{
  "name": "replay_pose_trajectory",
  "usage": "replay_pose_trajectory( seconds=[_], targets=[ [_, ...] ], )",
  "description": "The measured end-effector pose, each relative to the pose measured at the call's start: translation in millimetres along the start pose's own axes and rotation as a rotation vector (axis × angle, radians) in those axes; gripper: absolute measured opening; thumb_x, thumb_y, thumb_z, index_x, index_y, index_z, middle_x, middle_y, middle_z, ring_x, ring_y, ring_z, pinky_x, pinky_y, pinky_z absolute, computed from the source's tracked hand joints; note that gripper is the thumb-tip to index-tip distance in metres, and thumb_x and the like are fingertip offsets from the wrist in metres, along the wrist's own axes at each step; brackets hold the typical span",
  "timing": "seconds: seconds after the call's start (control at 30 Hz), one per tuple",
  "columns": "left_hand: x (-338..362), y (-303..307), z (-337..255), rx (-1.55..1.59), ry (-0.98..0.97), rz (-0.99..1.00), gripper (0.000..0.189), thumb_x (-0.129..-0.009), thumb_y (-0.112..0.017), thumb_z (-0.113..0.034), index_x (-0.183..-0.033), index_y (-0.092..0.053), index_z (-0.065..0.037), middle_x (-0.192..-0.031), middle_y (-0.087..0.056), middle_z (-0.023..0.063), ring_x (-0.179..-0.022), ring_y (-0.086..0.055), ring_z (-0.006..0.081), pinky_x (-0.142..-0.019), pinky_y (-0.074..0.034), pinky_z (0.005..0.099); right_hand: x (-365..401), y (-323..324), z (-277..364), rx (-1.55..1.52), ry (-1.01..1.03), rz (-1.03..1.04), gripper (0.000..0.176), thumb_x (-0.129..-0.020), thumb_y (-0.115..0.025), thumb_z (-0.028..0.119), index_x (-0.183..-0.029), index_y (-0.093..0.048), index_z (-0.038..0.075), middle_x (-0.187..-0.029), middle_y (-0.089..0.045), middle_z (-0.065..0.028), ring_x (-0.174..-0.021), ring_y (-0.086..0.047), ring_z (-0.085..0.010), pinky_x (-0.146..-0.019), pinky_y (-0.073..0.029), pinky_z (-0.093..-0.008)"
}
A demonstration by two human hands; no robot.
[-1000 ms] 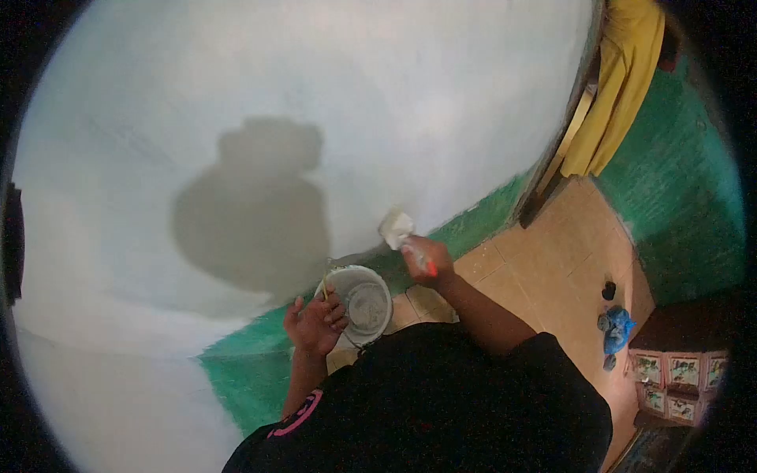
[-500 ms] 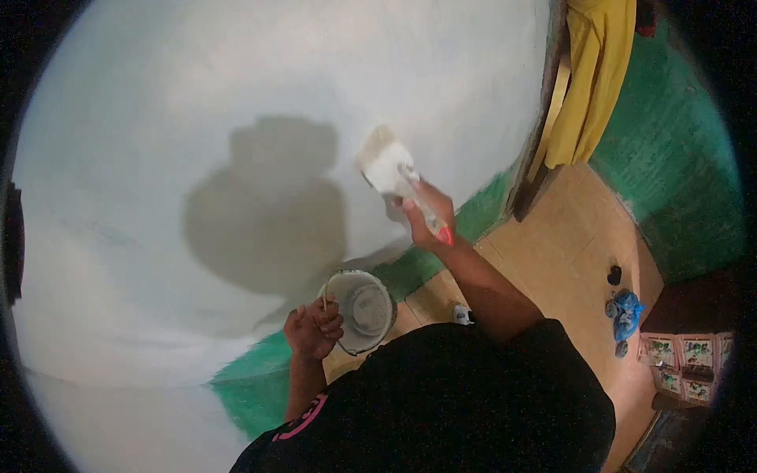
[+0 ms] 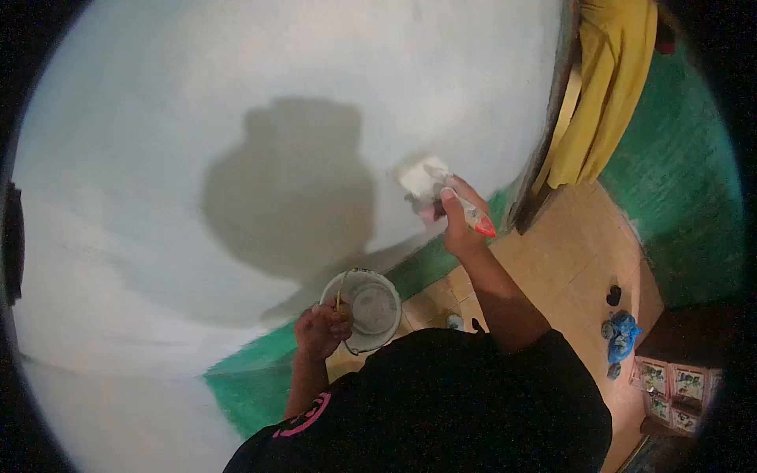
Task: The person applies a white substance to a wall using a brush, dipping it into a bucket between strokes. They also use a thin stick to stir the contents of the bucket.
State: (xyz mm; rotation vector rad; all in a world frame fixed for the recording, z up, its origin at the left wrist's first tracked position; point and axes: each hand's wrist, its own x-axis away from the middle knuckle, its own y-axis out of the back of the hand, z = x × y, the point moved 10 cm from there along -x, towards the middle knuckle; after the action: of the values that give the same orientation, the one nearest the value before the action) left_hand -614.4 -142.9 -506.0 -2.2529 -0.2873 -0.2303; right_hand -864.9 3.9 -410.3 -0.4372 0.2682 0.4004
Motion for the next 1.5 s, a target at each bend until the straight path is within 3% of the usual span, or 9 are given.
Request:
replay_pose_trajectory(
  seconds=[0.17,0.43,0.73,1.0,1.1,1.23,1.3,1.37,1.5],
  targets=[
    [-9.9,-5.4,-3.4,0.016,-0.003,0.068,0.044,-0.084,-0.049,-0.038,-0.115,-0.045,-0.006,-0.073,-0.036,-0.0042,-0.059,-0.032,0.0062,-0.051,-0.027,0.0190,-0.9,2.6,-11.8,0.080,0.342,0.118,0.036,-0.090,-0.043,0.020,-0.115,-0.050,-0.005,-0.095,-0.060,-0.0121,-0.072,-0.059,-0.0147,-0.060,-0.046,-0.0246],
    [-21.2,-5.6,-5.3,-0.054,0.033,0.010,0.049,-0.080,-0.050,-0.039,-0.110,-0.046,-0.001,-0.070,-0.037,-0.0032,-0.057,-0.032,0.0070,-0.049,-0.026,0.0200,22.9,44.4,-89.6,0.106,-0.136,-0.029,0.036,-0.091,-0.040,0.022,-0.115,-0.051,-0.002,-0.094,-0.060,-0.0108,-0.076,-0.061,-0.0167,-0.062,-0.048,-0.0279],
    [-28.9,-25.9,-0.1,-0.055,0.062,0.216,0.042,-0.084,-0.050,-0.038,-0.111,-0.043,-0.008,-0.075,-0.036,-0.0048,-0.059,-0.030,0.0050,-0.050,-0.024,0.0181,-36.5,13.0,42.9,0.115,0.193,-0.074,0.043,-0.090,-0.040,0.029,-0.116,-0.050,-0.004,-0.095,-0.061,-0.0126,-0.076,-0.062,-0.0207,-0.062,-0.048,-0.0288],
    [18.2,14.8,-11.1,-0.053,-0.019,0.288,0.035,-0.089,-0.042,-0.033,-0.113,-0.041,-0.008,-0.075,-0.036,-0.0046,-0.058,-0.030,0.0045,-0.049,-0.023,0.0174,35.0,-26.3,-35.9,0.289,-0.031,0.028,0.045,-0.089,-0.042,0.028,-0.121,-0.047,-0.003,-0.098,-0.060,-0.0134,-0.071,-0.061,-0.0183,-0.059,-0.048,-0.0271],
    [9.8,7.0,-11.1,-0.045,0.005,0.279,0.039,-0.088,-0.042,-0.033,-0.115,-0.042,-0.005,-0.075,-0.035,-0.0044,-0.058,-0.029,0.0044,-0.049,-0.023,0.0170,6.6,-29.5,13.2,0.539,0.164,0.117,0.034,-0.088,-0.049,0.016,-0.117,-0.052,-0.001,-0.090,-0.064,-0.0124,-0.072,-0.062,-0.0162,-0.062,-0.050,-0.0279],
    [8.2,-0.5,-12.5,0.099,0.072,0.312,0.043,-0.089,-0.040,-0.034,-0.117,-0.042,-0.002,-0.076,-0.034,-0.0039,-0.057,-0.029,0.0043,-0.048,-0.023,0.0168,0.9,-102.2,131.9,1.189,0.955,0.397,0.026,-0.077,-0.061,0.008,-0.101,-0.060,-0.002,-0.084,-0.064,-0.0204,-0.076,-0.066,-0.0267,-0.068,-0.052,-0.0319],
    [7.7,-0.3,-11.1,0.102,0.076,0.319,0.043,-0.089,-0.040,-0.033,-0.117,-0.042,-0.001,-0.076,-0.035,-0.0037,-0.057,-0.030,0.0043,-0.048,-0.024,0.0167,-21.0,-113.8,158.1,1.393,1.065,0.461,0.025,-0.075,-0.063,0.008,-0.098,-0.061,-0.002,-0.083,-0.065,-0.0179,-0.072,-0.065,-0.0283,-0.066,-0.052,-0.0313],
    [6.5,-12.6,-12.8,0.105,0.079,0.315,0.042,-0.089,-0.040,-0.033,-0.117,-0.042,-0.001,-0.075,-0.035,-0.0036,-0.056,-0.030,0.0044,-0.048,-0.024,0.0166,-43.7,-103.6,208.2,1.255,1.178,0.251,0.027,-0.086,-0.052,0.017,-0.102,-0.058,-0.003,-0.082,-0.064,-0.0169,-0.066,-0.063,-0.0251,-0.062,-0.051,-0.0301],
    [8.6,-13.0,-13.5,0.002,0.055,0.258,0.039,-0.087,-0.043,-0.032,-0.115,-0.044,-0.005,-0.074,-0.035,-0.0041,-0.055,-0.029,0.0038,-0.047,-0.023,0.0163,-70.7,-98.9,224.9,0.832,0.806,0.060,0.025,-0.084,-0.055,0.013,-0.102,-0.059,-0.003,-0.082,-0.065,-0.0161,-0.069,-0.064,-0.0243,-0.063,-0.051,-0.0284]
  ],
)
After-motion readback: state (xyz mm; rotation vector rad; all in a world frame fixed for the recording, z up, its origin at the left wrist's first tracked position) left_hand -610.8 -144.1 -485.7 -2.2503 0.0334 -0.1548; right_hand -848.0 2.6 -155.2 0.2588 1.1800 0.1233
